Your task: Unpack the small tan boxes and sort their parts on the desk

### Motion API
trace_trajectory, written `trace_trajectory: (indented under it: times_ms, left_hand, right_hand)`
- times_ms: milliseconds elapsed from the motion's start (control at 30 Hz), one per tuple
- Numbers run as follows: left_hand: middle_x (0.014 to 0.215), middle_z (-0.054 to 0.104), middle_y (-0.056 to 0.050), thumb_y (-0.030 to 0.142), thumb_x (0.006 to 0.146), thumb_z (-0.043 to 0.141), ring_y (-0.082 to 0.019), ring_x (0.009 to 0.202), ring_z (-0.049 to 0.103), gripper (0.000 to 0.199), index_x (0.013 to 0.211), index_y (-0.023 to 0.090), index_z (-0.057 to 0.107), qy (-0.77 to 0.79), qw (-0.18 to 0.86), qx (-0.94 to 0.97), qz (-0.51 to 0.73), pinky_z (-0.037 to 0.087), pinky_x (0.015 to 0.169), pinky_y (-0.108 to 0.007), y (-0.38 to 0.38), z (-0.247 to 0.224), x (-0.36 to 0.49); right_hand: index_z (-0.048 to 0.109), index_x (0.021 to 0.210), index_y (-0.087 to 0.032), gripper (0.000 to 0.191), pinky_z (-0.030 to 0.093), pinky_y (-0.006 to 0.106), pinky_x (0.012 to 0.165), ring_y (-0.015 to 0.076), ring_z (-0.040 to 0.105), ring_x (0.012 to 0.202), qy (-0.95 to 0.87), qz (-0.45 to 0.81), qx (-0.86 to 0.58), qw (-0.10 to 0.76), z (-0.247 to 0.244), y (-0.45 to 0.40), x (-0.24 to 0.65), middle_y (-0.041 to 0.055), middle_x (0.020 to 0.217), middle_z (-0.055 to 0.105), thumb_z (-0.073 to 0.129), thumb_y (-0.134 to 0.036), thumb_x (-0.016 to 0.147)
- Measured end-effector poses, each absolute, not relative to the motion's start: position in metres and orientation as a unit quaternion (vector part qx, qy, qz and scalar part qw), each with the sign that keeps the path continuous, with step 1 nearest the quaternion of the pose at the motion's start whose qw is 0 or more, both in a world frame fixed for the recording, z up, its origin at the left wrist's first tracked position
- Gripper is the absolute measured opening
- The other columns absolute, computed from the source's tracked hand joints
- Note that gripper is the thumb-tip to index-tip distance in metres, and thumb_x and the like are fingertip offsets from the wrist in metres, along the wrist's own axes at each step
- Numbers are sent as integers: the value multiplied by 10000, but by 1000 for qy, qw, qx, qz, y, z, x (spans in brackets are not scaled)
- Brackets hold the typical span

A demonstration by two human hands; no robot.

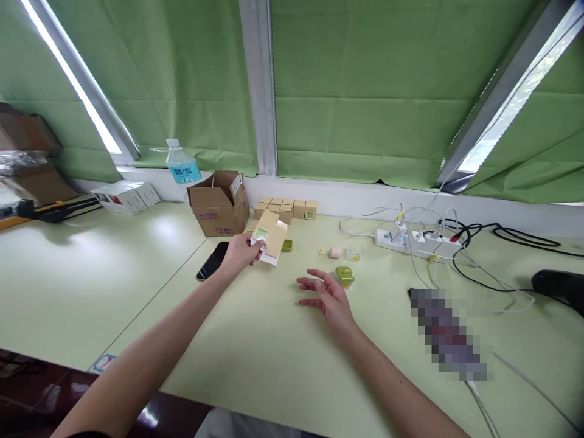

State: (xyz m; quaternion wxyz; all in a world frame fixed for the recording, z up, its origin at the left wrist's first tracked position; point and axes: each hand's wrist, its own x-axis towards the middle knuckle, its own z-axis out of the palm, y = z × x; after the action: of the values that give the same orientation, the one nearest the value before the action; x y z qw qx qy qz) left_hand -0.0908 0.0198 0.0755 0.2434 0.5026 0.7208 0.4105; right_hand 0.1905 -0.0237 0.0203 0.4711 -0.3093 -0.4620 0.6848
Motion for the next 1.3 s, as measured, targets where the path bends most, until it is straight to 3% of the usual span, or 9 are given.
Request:
trace_trajectory:
  times_ms: [133,333,433,567,700,867,1067,1200,1300]
  left_hand:
    - [585,715,-55,395,884,707,-174,454,629,302,672,188,648,767,191,504,349,499,504,-279,45,87,-111]
    - [569,712,-87,432,910,689,-251,571,725,335,678,190,686,796,143,526,262,554,629,-320,57,85,-99]
    - [684,756,-142,462,939,674,-325,784,787,334,785,171,727,808,97,536,225,577,738,-355,59,84,-93]
    - [1053,801,-234,468,972,656,-395,1093,768,370,1111,129,711,819,19,538,196,572,867,-398,54,86,-93]
    - [1158,780,-269,432,1024,573,-412,1106,758,415,1273,107,637,819,-19,545,176,558,884,-431,43,89,-95]
    - [1054,789,-227,362,1045,491,-417,1054,760,316,1191,158,683,799,-34,580,156,536,875,-454,22,90,-76]
    - [910,767,-184,394,1014,554,-409,961,755,271,969,198,736,733,5,667,132,513,847,-458,-11,75,-22]
    - [849,757,-142,385,980,621,-377,871,744,212,893,223,728,679,59,718,143,494,778,-423,-18,68,2]
    - [813,749,-94,332,973,638,-327,831,732,138,912,240,721,649,99,735,171,486,757,-385,-14,67,10]
  right_hand:
    - [729,1249,-251,636,668,463,820,303,724,1104,-471,683,-303,468,18,-24,190,132,1120,823,854,-704,820]
    - [728,1240,-243,640,664,437,800,290,735,1060,-476,685,-298,464,17,-24,191,107,1009,810,854,-709,819]
    - [728,1238,-236,648,661,437,791,291,736,1040,-478,686,-296,462,17,-23,191,108,979,806,857,-709,813]
    - [735,1217,-232,652,660,439,775,290,735,1011,-478,686,-294,463,18,-24,190,106,959,801,867,-713,797]
    - [748,1204,-235,624,652,426,771,277,724,989,-485,679,-299,463,21,-25,190,94,932,790,856,-706,810]
    - [782,1077,-232,502,612,382,697,252,692,886,-524,651,-317,448,21,-30,187,67,854,745,834,-662,823]
    - [743,847,-251,162,415,334,590,177,541,600,-719,405,-393,405,35,-32,201,13,698,673,659,-358,937]
    - [749,981,-244,155,471,380,718,235,629,743,-740,149,-464,463,52,-8,234,56,837,742,635,-258,876]
    - [732,1143,-260,331,455,367,690,272,664,891,-718,99,-530,439,54,14,258,77,1032,770,617,-229,833]
